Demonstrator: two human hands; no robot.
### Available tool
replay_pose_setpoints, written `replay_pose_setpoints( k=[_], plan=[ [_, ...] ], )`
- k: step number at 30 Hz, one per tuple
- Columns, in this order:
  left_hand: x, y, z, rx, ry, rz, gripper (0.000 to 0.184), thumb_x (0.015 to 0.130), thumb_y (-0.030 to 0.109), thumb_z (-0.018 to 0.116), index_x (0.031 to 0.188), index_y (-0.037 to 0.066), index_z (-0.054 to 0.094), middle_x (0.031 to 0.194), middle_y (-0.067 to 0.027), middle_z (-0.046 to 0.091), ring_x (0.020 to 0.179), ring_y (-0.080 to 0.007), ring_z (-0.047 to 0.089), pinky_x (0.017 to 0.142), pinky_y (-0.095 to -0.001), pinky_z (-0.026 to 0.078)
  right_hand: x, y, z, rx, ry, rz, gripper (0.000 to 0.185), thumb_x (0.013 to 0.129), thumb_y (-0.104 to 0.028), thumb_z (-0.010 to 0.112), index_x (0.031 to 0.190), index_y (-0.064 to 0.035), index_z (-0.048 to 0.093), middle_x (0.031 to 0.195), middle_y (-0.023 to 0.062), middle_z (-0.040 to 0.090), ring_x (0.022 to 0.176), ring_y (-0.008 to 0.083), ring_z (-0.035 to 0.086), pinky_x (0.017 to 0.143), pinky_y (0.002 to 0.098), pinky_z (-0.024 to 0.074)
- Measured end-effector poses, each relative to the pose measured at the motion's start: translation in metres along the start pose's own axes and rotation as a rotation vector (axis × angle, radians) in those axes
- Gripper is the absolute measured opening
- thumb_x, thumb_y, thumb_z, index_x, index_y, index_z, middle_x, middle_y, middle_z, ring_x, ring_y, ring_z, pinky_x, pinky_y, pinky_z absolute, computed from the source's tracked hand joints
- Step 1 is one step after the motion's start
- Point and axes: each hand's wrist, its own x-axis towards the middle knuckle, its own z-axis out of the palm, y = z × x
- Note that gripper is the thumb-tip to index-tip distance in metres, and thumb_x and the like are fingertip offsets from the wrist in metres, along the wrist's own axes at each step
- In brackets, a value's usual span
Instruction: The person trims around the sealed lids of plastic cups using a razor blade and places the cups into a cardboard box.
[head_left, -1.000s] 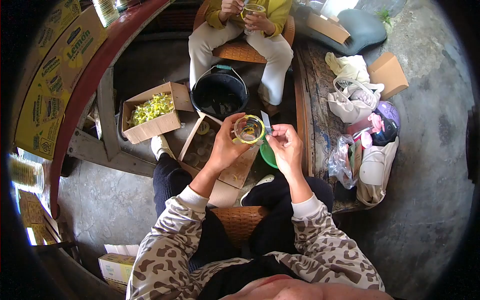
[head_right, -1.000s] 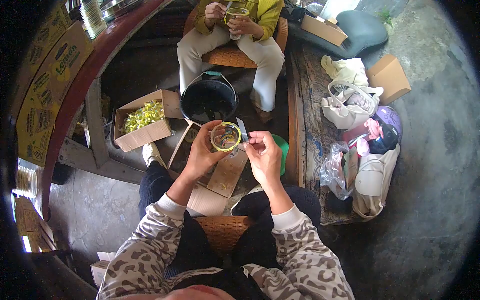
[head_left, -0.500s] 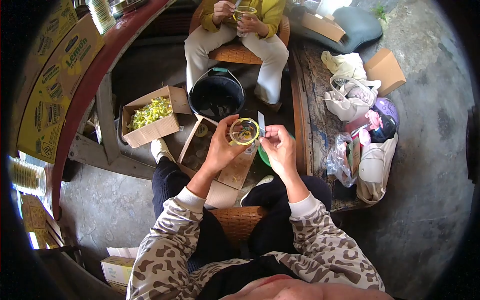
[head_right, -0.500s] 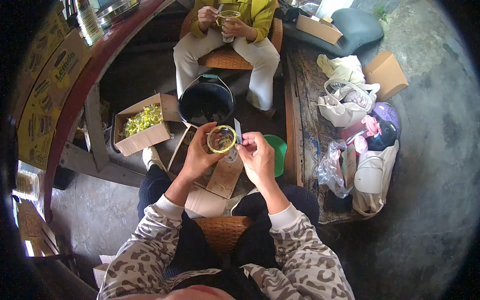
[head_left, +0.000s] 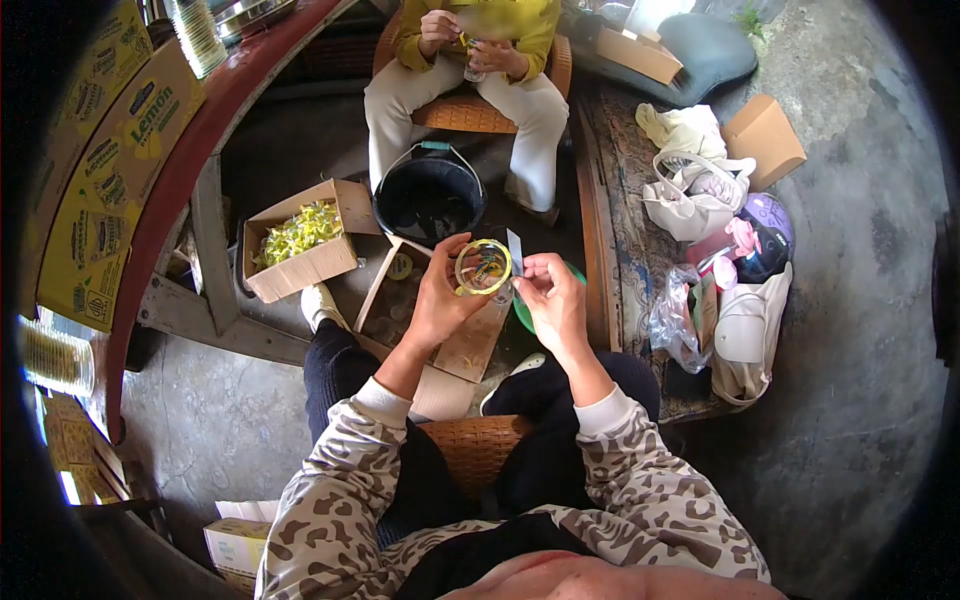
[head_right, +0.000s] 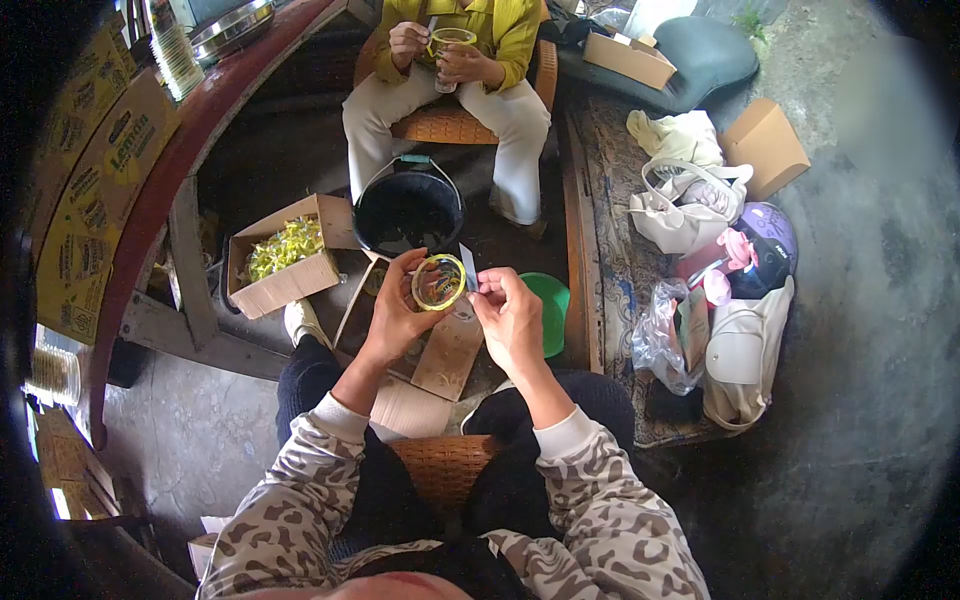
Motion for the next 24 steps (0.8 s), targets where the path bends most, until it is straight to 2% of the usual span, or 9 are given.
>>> replay_pose_setpoints(
  k=[9,10,14,17,20,24],
  plan=[
    [0.003,0.003,-0.002,-0.151,0.027,-0.011,0.084,0.071,-0.008,0.079,0.142,-0.001,0.033,0.131,-0.0166,0.054,0.124,-0.0247,0.054,0.107,-0.0365,0.045,0.002,-0.001,0.001,0.0,0.016,-0.012,0.023,0.081,0.003,0.073,0.101,-0.0002,0.061,0.085,0.0086,0.068,0.068,0.0113,0.063,0.062,0.0264,0.0518],
    [0.004,-0.001,-0.001,-0.203,0.057,0.009,0.081,0.072,-0.001,0.082,0.139,-0.002,0.036,0.127,-0.0152,0.058,0.12,-0.0218,0.058,0.102,-0.0346,0.048,0.003,0.001,0.002,0.0,0.018,-0.009,0.022,0.081,0.004,0.072,0.1,0.0001,0.061,0.085,0.0088,0.068,0.068,0.0108,0.063,0.061,0.0261,0.0517],
    [0.003,-0.003,-0.006,-0.227,0.045,-0.024,0.079,0.073,0.001,0.083,0.138,-0.003,0.038,0.129,-0.016,0.058,0.12,-0.0217,0.058,0.103,-0.0342,0.048,0.002,0.002,0.002,0.002,0.025,-0.02,0.022,0.081,0.003,0.072,0.1,-0.0002,0.062,0.084,0.0085,0.068,0.068,0.0111,0.063,0.062,0.0264,0.0519],
    [0.003,-0.001,-0.006,-0.276,0.025,-0.073,0.075,0.076,0.002,0.081,0.138,-0.003,0.04,0.131,-0.016,0.058,0.119,-0.0217,0.058,0.103,-0.0344,0.047,0.003,0.005,0.002,0.005,0.028,-0.013,0.022,0.081,0.002,0.073,0.099,-0.0008,0.062,0.084,0.0085,0.068,0.068,0.0121,0.063,0.062,0.0268,0.0521],
    [0.002,0.001,-0.006,-0.482,0.048,-0.174,0.066,0.083,0.0,0.074,0.14,-0.004,0.04,0.13,-0.0141,0.059,0.118,-0.0216,0.058,0.099,-0.0342,0.048,0.004,0.005,0.002,0.005,0.044,-0.038,0.022,0.081,0.001,0.073,0.099,-0.0011,0.062,0.085,0.0085,0.068,0.068,0.0133,0.064,0.063,0.0274,0.0525],
    [0.003,0.006,-0.007,-0.572,0.094,-0.273,0.068,0.087,0.005,0.072,0.145,-0.003,0.037,0.126,-0.0123,0.059,0.111,-0.0197,0.06,0.094,-0.0329,0.049,0.006,0.008,0.002,0.028,0.066,-0.042,0.021,0.081,0.001,0.073,0.099,-0.0009,0.062,0.085,0.0083,0.068,0.07,0.0138,0.064,0.065,0.0278,0.0531]
  ],
)
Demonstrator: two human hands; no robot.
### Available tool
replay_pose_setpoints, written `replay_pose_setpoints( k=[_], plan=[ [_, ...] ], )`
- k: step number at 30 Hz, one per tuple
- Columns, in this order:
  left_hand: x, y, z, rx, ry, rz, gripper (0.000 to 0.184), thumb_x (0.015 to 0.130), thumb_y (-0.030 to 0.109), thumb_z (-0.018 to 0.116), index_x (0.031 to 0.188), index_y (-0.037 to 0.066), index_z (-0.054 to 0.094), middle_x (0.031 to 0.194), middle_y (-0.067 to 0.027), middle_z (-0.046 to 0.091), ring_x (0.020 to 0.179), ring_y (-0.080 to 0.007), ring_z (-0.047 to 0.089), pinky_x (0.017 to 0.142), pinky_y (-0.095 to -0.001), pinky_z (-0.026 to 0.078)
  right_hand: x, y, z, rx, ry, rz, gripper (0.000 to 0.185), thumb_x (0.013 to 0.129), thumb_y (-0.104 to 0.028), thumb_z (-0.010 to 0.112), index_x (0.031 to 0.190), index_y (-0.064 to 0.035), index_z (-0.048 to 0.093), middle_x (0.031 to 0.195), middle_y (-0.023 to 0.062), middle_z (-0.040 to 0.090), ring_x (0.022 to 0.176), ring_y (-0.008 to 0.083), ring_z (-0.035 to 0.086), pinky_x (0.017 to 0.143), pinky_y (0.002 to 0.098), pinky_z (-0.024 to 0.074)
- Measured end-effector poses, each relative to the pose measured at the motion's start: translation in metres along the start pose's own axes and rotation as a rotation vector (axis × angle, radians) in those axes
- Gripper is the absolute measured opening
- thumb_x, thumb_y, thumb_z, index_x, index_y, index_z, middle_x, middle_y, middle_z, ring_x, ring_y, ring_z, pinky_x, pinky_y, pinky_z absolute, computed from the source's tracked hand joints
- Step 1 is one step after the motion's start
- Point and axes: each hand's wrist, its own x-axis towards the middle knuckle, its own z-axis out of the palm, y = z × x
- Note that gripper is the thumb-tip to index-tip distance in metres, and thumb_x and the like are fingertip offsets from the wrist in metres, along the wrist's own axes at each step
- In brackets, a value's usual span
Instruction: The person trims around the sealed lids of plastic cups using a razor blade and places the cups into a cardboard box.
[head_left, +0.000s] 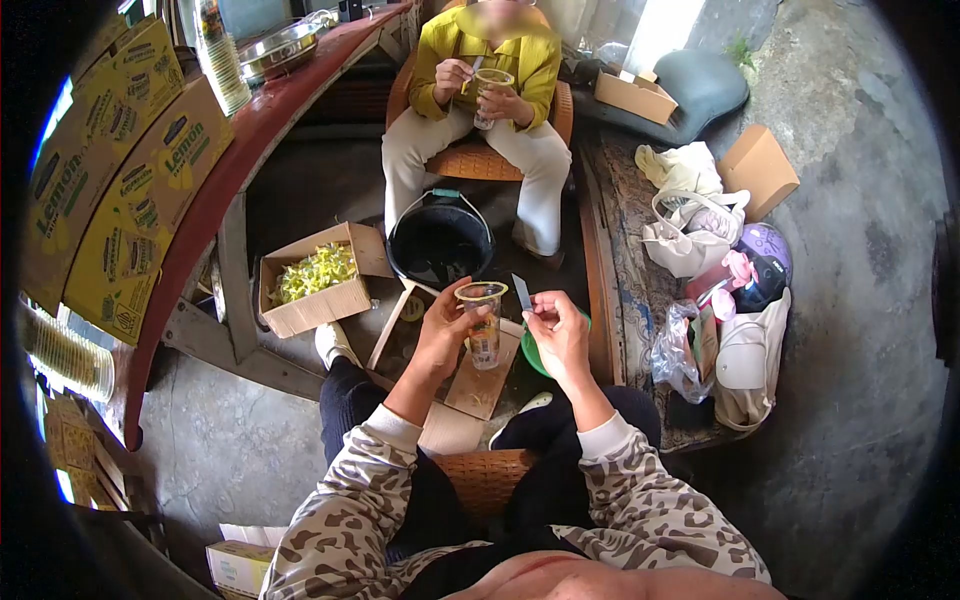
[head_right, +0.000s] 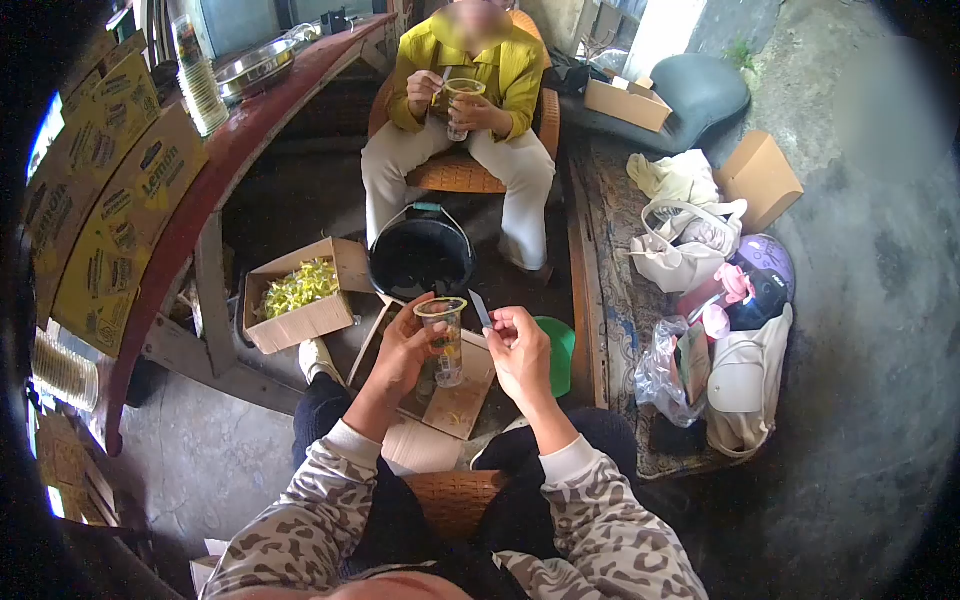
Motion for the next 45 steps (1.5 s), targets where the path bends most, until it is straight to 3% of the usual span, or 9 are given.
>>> replay_pose_setpoints(
  k=[13,17,20,25,27,33,36,41,45],
  plan=[
    [0.001,-0.005,-0.008,0.061,0.051,0.021,0.065,0.093,0.014,0.068,0.148,-0.001,0.036,0.126,-0.0091,0.061,0.108,-0.0166,0.06,0.084,-0.0306,0.051,0.001,-0.002,-0.002,-0.001,0.004,0.008,0.024,0.08,0.0,0.076,0.101,-0.001,0.064,0.085,0.0053,0.068,0.071,0.0096,0.062,0.065,0.025,0.0525],
    [-0.004,-0.003,-0.011,-0.068,0.094,0.002,0.058,0.099,0.027,0.059,0.146,0.0,0.037,0.123,-0.0125,0.064,0.105,-0.019,0.062,0.088,-0.035,0.052,0.0,-0.005,-0.001,0.021,0.002,-0.036,0.024,0.08,0.003,0.074,0.101,-0.0028,0.063,0.083,0.0069,0.067,0.069,0.0141,0.064,0.063,0.0278,0.0531],
    [-0.003,-0.008,-0.022,-0.262,-0.108,-0.098,0.058,0.099,0.041,0.054,0.143,0.005,0.039,0.118,-0.0119,0.064,0.104,-0.0221,0.062,0.088,-0.0369,0.052,-0.001,-0.004,-0.001,0.034,-0.001,-0.066,0.025,0.079,0.003,0.074,0.101,-0.0031,0.063,0.083,0.0069,0.066,0.069,0.0152,0.065,0.063,0.0283,0.0534],
    [-0.026,-0.003,-0.001,0.015,0.09,-0.038,0.051,0.096,0.039,0.061,0.135,0.008,0.049,0.118,-0.0095,0.063,0.1,-0.02,0.062,0.086,-0.0356,0.052,-0.001,-0.01,-0.007,0.058,-0.009,-0.045,0.025,0.08,0.003,0.074,0.102,-0.002,0.064,0.084,0.0076,0.068,0.073,0.0141,0.066,0.065,0.0275,0.0548],
    [-0.031,-0.006,-0.006,0.057,0.079,-0.097,0.051,0.095,0.037,0.064,0.134,0.008,0.05,0.119,-0.009,0.063,0.1,-0.0196,0.062,0.085,-0.0359,0.052,-0.002,-0.013,-0.009,0.061,-0.006,-0.07,0.025,0.079,0.002,0.074,0.101,-0.0039,0.063,0.083,0.0091,0.068,0.071,0.02,0.068,0.065,0.0315,0.0544],
    [-0.043,-0.009,-0.006,0.086,-0.005,0.03,0.072,0.097,0.036,0.059,0.153,0.006,0.027,0.132,-0.0117,0.057,0.121,-0.0248,0.053,0.101,-0.0433,0.042,-0.003,-0.019,-0.014,0.093,-0.029,-0.109,0.023,0.079,0.001,0.073,0.1,-0.0035,0.063,0.083,0.0096,0.069,0.073,0.0215,0.069,0.066,0.0323,0.0546],
    [-0.041,-0.016,-0.015,-0.029,-0.008,0.0,0.067,0.099,0.042,0.049,0.152,0.007,0.029,0.13,-0.0152,0.059,0.119,-0.0268,0.055,0.103,-0.0456,0.043,-0.002,-0.023,-0.017,0.095,-0.021,-0.105,0.023,0.08,0.003,0.072,0.1,-0.003,0.063,0.083,0.0102,0.068,0.071,0.02,0.068,0.065,0.0314,0.054],
    [-0.039,-0.019,-0.012,-0.302,-0.154,0.02,0.068,0.093,0.032,0.055,0.152,0.011,0.028,0.123,-0.0164,0.06,0.107,-0.0289,0.061,0.098,-0.0484,0.049,-0.004,-0.024,-0.017,0.101,-0.057,-0.059,0.024,0.081,0.004,0.071,0.103,-0.003,0.064,0.085,0.0095,0.068,0.072,0.0176,0.067,0.066,0.0296,0.0532],
    [-0.042,-0.008,-0.001,-0.204,-0.117,-0.03,0.068,0.094,0.036,0.056,0.152,0.013,0.029,0.115,-0.0123,0.061,0.106,-0.0253,0.061,0.098,-0.0458,0.05,-0.006,-0.032,-0.016,0.086,-0.088,-0.046,0.023,0.082,0.004,0.07,0.103,-0.0023,0.064,0.087,0.0094,0.068,0.073,0.017,0.067,0.067,0.0292,0.0542]
  ],
)
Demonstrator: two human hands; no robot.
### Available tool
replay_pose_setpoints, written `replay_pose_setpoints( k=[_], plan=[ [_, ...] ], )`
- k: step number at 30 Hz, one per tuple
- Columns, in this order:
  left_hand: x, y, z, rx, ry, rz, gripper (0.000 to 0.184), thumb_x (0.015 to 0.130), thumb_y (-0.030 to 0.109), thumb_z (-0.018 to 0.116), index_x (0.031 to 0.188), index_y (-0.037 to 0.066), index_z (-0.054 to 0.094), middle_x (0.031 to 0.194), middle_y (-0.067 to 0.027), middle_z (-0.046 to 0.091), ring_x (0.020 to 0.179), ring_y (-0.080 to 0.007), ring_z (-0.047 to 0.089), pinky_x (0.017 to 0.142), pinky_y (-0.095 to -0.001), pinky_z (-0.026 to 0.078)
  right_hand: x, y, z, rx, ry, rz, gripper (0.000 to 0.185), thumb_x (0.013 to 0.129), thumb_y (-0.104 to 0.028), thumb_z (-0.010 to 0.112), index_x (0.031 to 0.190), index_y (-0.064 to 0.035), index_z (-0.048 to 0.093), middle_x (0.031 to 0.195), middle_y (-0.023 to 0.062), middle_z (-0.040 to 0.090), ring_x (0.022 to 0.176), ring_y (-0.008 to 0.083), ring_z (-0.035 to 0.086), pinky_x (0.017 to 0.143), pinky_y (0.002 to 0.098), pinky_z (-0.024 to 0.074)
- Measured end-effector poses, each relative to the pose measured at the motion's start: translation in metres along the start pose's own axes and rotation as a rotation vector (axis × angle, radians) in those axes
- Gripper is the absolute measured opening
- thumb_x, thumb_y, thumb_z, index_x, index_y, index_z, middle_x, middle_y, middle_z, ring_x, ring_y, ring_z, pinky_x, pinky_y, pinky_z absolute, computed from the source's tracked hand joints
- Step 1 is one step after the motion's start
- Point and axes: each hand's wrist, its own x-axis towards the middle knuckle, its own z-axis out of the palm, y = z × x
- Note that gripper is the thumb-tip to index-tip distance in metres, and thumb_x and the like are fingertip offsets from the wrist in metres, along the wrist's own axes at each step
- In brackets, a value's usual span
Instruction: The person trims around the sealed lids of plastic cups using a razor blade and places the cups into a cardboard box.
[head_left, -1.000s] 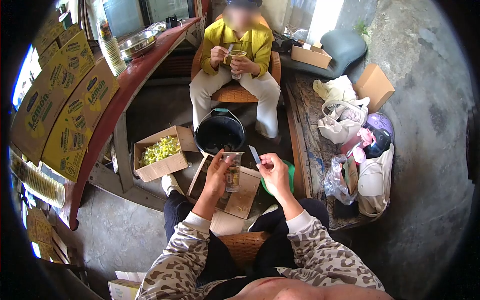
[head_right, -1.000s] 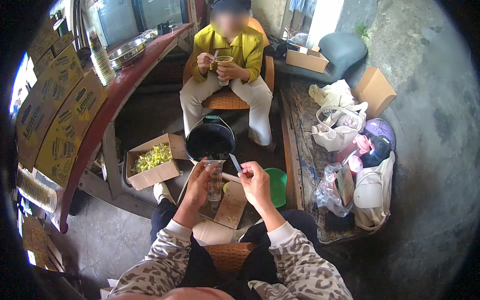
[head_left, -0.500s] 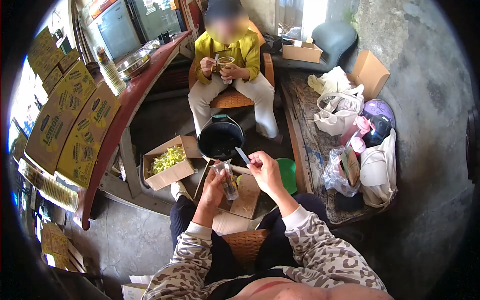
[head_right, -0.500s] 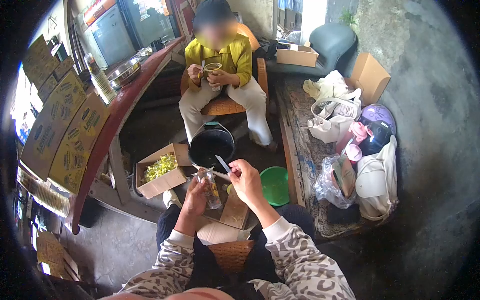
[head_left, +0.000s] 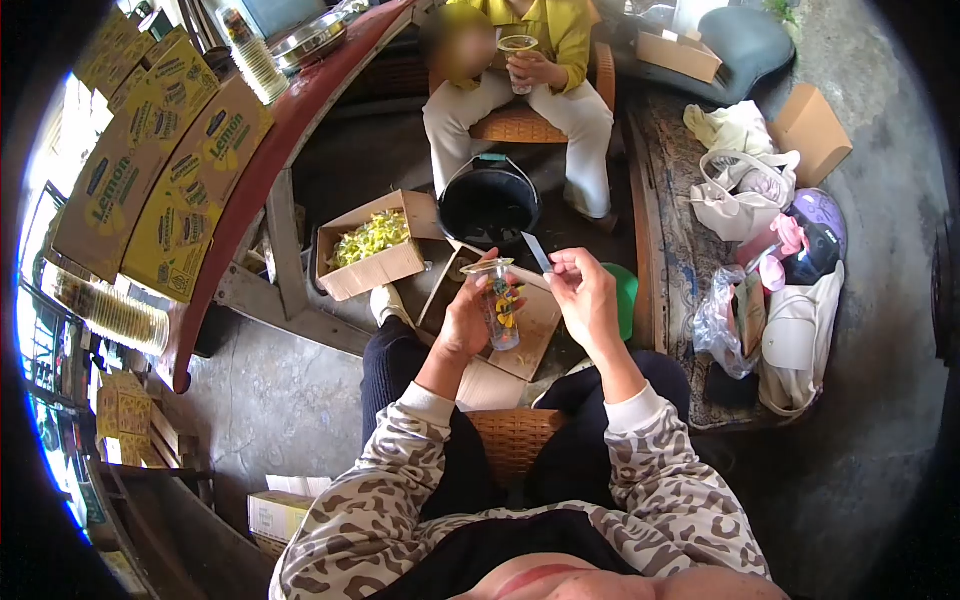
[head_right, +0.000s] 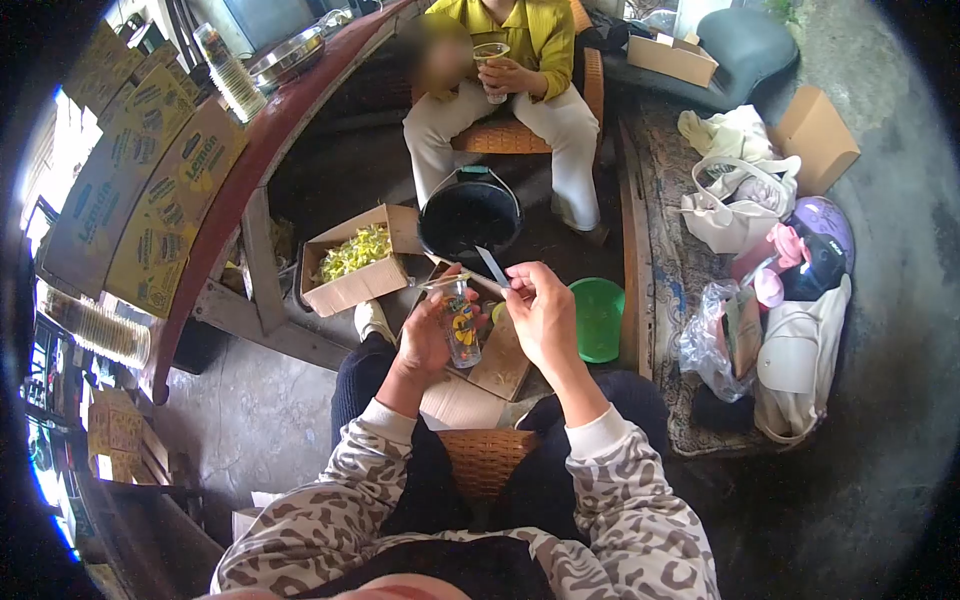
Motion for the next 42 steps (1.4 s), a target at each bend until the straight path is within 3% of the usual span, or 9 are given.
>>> replay_pose_setpoints(
  k=[11,18,22,26,28,30,31,35,42],
  plan=[
    [0.008,0.008,-0.006,-0.312,0.074,-0.1,0.059,0.099,0.051,0.05,0.13,0.001,0.05,0.111,-0.0181,0.063,0.09,-0.0228,0.065,0.088,-0.0376,0.057,-0.002,-0.007,0.006,-0.059,0.001,-0.026,0.023,0.081,0.007,0.07,0.102,-0.0008,0.063,0.086,0.0082,0.066,0.072,0.0148,0.065,0.066,0.0267,0.0537],
    [0.007,0.014,0.002,-0.15,0.244,-0.071,0.059,0.098,0.053,0.053,0.117,-0.002,0.056,0.11,-0.02,0.065,0.089,-0.0244,0.066,0.089,-0.038,0.055,-0.005,-0.006,0.01,-0.037,-0.017,-0.029,0.023,0.081,0.008,0.07,0.102,-0.001,0.063,0.086,0.0084,0.065,0.071,0.0147,0.065,0.065,0.0265,0.0536],
    [0.009,0.014,-0.011,-0.233,0.183,-0.139,0.061,0.098,0.055,0.051,0.118,-0.003,0.058,0.11,-0.0212,0.066,0.088,-0.0225,0.066,0.089,-0.037,0.056,-0.005,-0.006,0.011,-0.039,-0.035,-0.028,0.025,0.081,0.009,0.07,0.102,-0.0009,0.063,0.086,0.0083,0.064,0.071,0.0157,0.066,0.065,0.027,0.0539],
    [0.011,0.019,-0.005,-0.126,0.19,-0.169,0.063,0.1,0.053,0.048,0.134,0.001,0.049,0.121,-0.0182,0.063,0.093,-0.0229,0.067,0.087,-0.0381,0.057,-0.004,-0.001,0.009,-0.045,-0.031,-0.042,0.025,0.08,0.009,0.071,0.102,-0.0012,0.063,0.086,0.0081,0.064,0.071,0.0158,0.066,0.064,0.0273,0.0539],
    [0.009,0.02,-0.002,-0.171,0.087,-0.178,0.061,0.097,0.044,0.059,0.14,0.005,0.04,0.127,-0.015,0.058,0.106,-0.0247,0.063,0.087,-0.0352,0.054,-0.003,-0.002,0.007,-0.045,-0.023,-0.03,0.025,0.08,0.009,0.071,0.102,-0.0015,0.063,0.086,0.0078,0.064,0.071,0.0151,0.065,0.064,0.0269,0.0536],
    [0.012,0.017,0.005,0.064,0.184,0.069,0.063,0.093,0.024,0.069,0.143,0.004,0.035,0.13,-0.0146,0.055,0.118,-0.026,0.058,0.095,-0.0364,0.052,-0.001,-0.003,0.004,-0.046,-0.015,-0.027,0.025,0.081,0.009,0.071,0.102,-0.0015,0.063,0.086,0.0075,0.064,0.071,0.0147,0.065,0.064,0.0266,0.0534],
    [0.014,0.019,0.001,0.026,0.195,0.085,0.072,0.083,0.002,0.074,0.143,0.003,0.034,0.131,-0.0148,0.054,0.124,-0.0264,0.054,0.102,-0.0381,0.048,-0.001,-0.004,0.004,-0.048,-0.006,-0.02,0.024,0.081,0.008,0.071,0.102,-0.0017,0.064,0.086,0.0074,0.065,0.071,0.0144,0.065,0.064,0.0263,0.0533],
    [0.019,0.019,-0.003,0.304,0.182,0.288,0.087,0.07,-0.013,0.079,0.143,0.001,0.033,0.134,-0.0164,0.05,0.125,-0.0255,0.053,0.107,-0.0383,0.047,0.0,-0.003,0.002,-0.05,0.002,-0.006,0.024,0.081,0.008,0.071,0.102,-0.0021,0.064,0.087,0.0077,0.066,0.071,0.0141,0.065,0.065,0.0263,0.0534],
    [0.017,0.021,-0.002,0.395,0.158,0.292,0.087,0.07,-0.007,0.08,0.143,-0.001,0.033,0.137,-0.0177,0.05,0.129,-0.0268,0.051,0.112,-0.0421,0.041,-0.002,-0.003,0.003,-0.042,-0.006,-0.018,0.025,0.081,0.008,0.07,0.103,-0.0029,0.064,0.087,0.007,0.066,0.07,0.0141,0.066,0.064,0.0264,0.0536]
  ],
)
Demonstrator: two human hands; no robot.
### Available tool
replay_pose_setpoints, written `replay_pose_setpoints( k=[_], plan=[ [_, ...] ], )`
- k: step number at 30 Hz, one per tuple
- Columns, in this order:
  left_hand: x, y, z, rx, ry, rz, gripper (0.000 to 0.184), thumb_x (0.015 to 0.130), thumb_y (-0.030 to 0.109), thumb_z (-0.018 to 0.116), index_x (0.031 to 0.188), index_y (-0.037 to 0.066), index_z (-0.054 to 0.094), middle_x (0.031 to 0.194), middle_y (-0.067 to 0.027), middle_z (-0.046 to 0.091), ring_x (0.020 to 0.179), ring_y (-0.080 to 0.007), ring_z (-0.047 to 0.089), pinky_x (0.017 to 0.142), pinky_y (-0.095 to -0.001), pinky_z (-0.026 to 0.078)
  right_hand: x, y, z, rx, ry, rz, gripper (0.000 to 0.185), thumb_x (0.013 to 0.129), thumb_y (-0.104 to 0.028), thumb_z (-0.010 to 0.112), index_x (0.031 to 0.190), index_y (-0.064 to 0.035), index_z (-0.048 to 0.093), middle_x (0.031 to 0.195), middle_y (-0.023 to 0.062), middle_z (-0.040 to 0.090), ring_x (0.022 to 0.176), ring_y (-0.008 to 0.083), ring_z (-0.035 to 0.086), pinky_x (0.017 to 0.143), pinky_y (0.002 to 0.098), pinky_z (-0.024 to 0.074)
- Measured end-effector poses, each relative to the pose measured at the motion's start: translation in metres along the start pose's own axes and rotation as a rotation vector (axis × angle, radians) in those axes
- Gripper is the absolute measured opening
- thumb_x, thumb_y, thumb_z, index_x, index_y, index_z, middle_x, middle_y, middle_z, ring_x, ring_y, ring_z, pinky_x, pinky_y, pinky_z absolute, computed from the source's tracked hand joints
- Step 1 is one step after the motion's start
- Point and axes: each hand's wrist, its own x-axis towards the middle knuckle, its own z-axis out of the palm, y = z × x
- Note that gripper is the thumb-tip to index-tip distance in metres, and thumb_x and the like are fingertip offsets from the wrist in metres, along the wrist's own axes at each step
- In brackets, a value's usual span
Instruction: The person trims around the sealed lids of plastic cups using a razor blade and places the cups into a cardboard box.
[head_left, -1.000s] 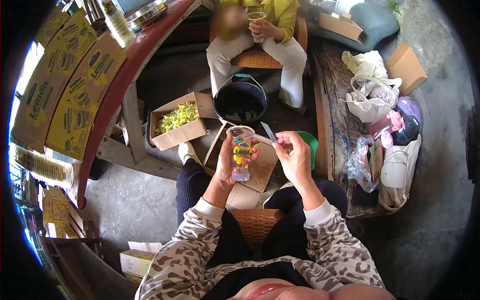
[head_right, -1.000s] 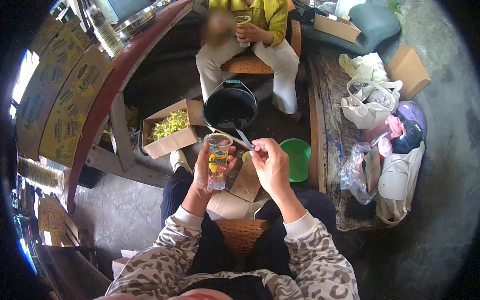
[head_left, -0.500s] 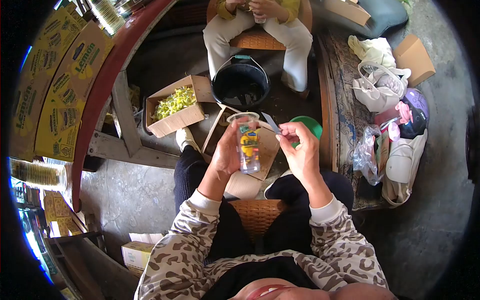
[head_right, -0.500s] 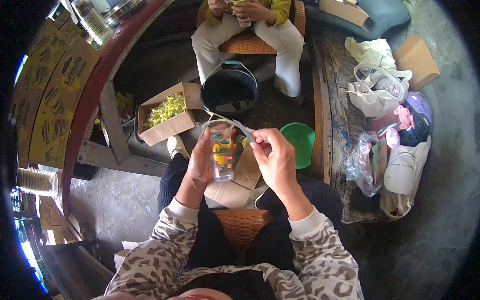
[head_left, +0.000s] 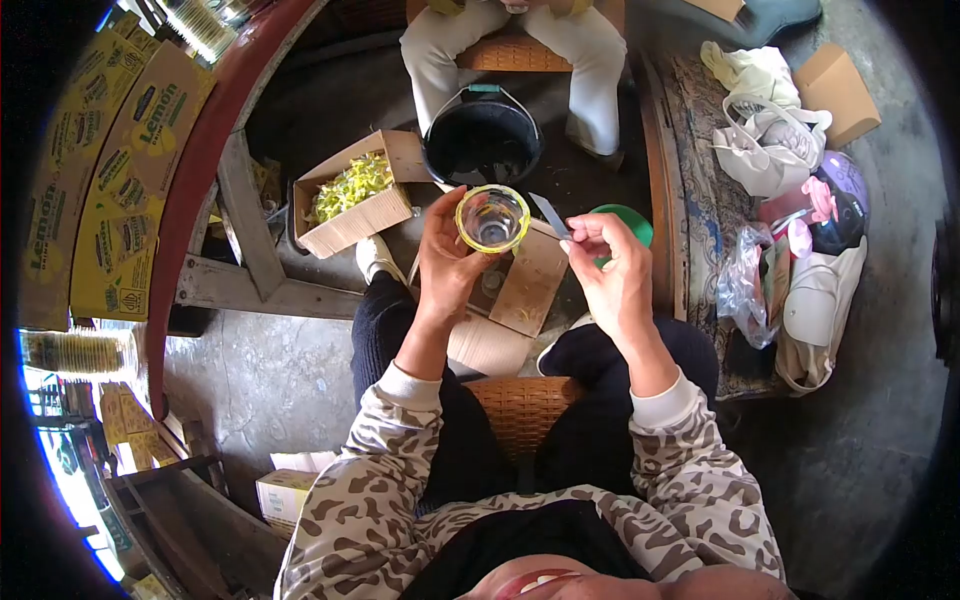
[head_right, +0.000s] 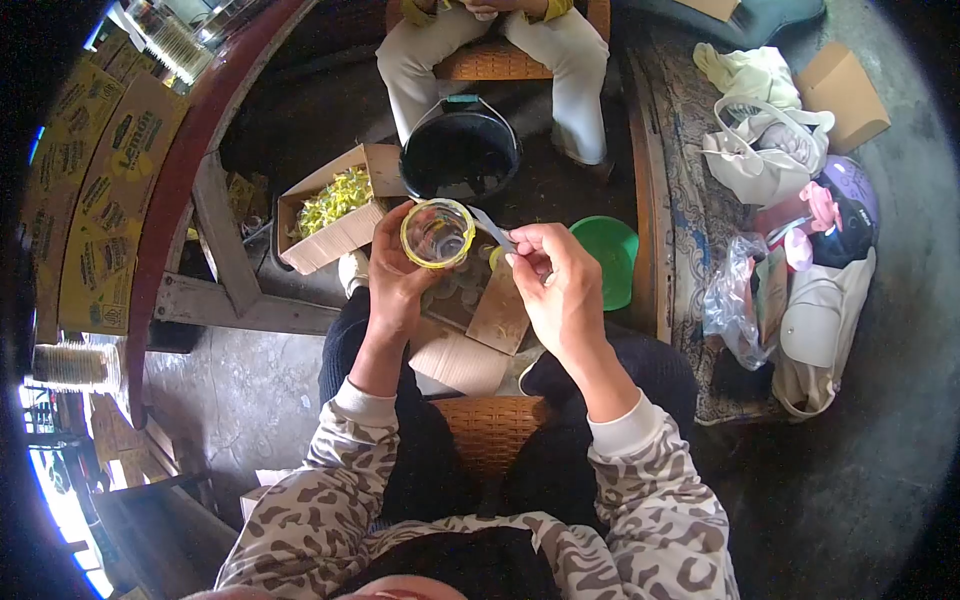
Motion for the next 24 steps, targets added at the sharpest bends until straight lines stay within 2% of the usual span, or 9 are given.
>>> replay_pose_setpoints(
  k=[1,3,5,7,9,12,19,21,24],
  plan=[
    [0.0,-0.002,-0.001,0.001,0.0,-0.004,0.087,0.07,-0.007,0.08,0.143,-0.001,0.033,0.137,-0.0177,0.05,0.129,-0.0268,0.051,0.112,-0.0421,0.041,0.0,0.0,0.001,-0.005,0.001,-0.001,0.023,0.081,0.007,0.07,0.101,-0.0033,0.064,0.086,0.0072,0.065,0.071,0.0159,0.066,0.064,0.0279,0.0536],
    [0.001,-0.005,-0.004,0.188,0.002,0.115,0.087,0.07,-0.005,0.082,0.142,-0.002,0.033,0.136,-0.0168,0.05,0.127,-0.0253,0.052,0.111,-0.0396,0.043,-0.001,0.001,0.002,-0.01,0.002,0.003,0.022,0.081,0.007,0.07,0.1,-0.0038,0.064,0.085,0.0074,0.064,0.071,0.0177,0.066,0.064,0.0294,0.0535],
    [0.0,-0.004,-0.004,0.287,0.019,0.139,0.085,0.071,-0.003,0.082,0.141,-0.003,0.035,0.135,-0.0163,0.05,0.125,-0.0245,0.053,0.109,-0.0384,0.043,-0.002,0.005,0.003,-0.212,0.011,-0.1,0.019,0.081,0.004,0.069,0.097,-0.0052,0.064,0.083,0.0086,0.061,0.074,0.0235,0.064,0.065,0.0344,0.053],
    [0.001,-0.001,-0.005,0.384,0.039,0.168,0.082,0.071,-0.001,0.083,0.14,-0.004,0.038,0.134,-0.0158,0.051,0.124,-0.0237,0.054,0.108,-0.0371,0.044,-0.001,0.006,0.004,-0.288,0.023,-0.168,0.018,0.081,0.004,0.068,0.095,-0.0059,0.064,0.083,0.0089,0.061,0.076,0.0254,0.063,0.066,0.0363,0.0526],
    [0.003,0.004,-0.009,0.803,0.039,0.342,0.069,0.072,0.002,0.081,0.133,-0.004,0.049,0.13,-0.0161,0.053,0.12,-0.025,0.056,0.104,-0.0372,0.045,-0.001,0.006,0.006,-0.374,0.033,-0.258,0.018,0.08,0.003,0.068,0.094,-0.0072,0.065,0.083,0.0084,0.061,0.079,0.0268,0.062,0.069,0.0384,0.0525],
    [-0.001,0.016,-0.005,0.957,0.054,0.349,0.059,0.071,0.006,0.077,0.126,-0.002,0.057,0.127,-0.0171,0.054,0.118,-0.0286,0.057,0.101,-0.0381,0.046,-0.002,0.007,0.008,-0.386,0.009,-0.284,0.018,0.079,0.003,0.068,0.093,-0.0071,0.066,0.085,0.0079,0.061,0.08,0.0263,0.062,0.069,0.038,0.0526],
    [0.001,0.015,-0.007,0.976,0.07,0.413,0.058,0.069,0.009,0.076,0.124,0.0,0.059,0.12,-0.0183,0.059,0.115,-0.0324,0.059,0.099,-0.0383,0.046,-0.002,0.003,0.011,-0.415,0.022,-0.322,0.019,0.077,0.004,0.069,0.092,-0.0069,0.068,0.086,0.0063,0.06,0.082,0.0254,0.062,0.07,0.0367,0.0528],
    [-0.001,0.017,-0.006,0.96,0.047,0.276,0.058,0.07,0.009,0.075,0.126,0.002,0.058,0.12,-0.0187,0.061,0.114,-0.033,0.06,0.099,-0.0386,0.046,-0.002,0.005,0.01,-0.455,0.006,-0.404,0.02,0.076,0.003,0.07,0.093,-0.0073,0.068,0.086,0.006,0.06,0.082,0.0252,0.062,0.071,0.0361,0.0528],
    [-0.003,0.018,-0.008,1.073,0.016,0.253,0.059,0.075,0.01,0.071,0.13,0.003,0.054,0.126,-0.0182,0.059,0.116,-0.0348,0.059,0.1,-0.0383,0.046,-0.003,0.005,0.011,-0.461,-0.033,-0.408,0.019,0.078,0.006,0.069,0.093,-0.0051,0.07,0.087,0.0075,0.06,0.082,0.0278,0.061,0.071,0.0367,0.0512]
  ],
)
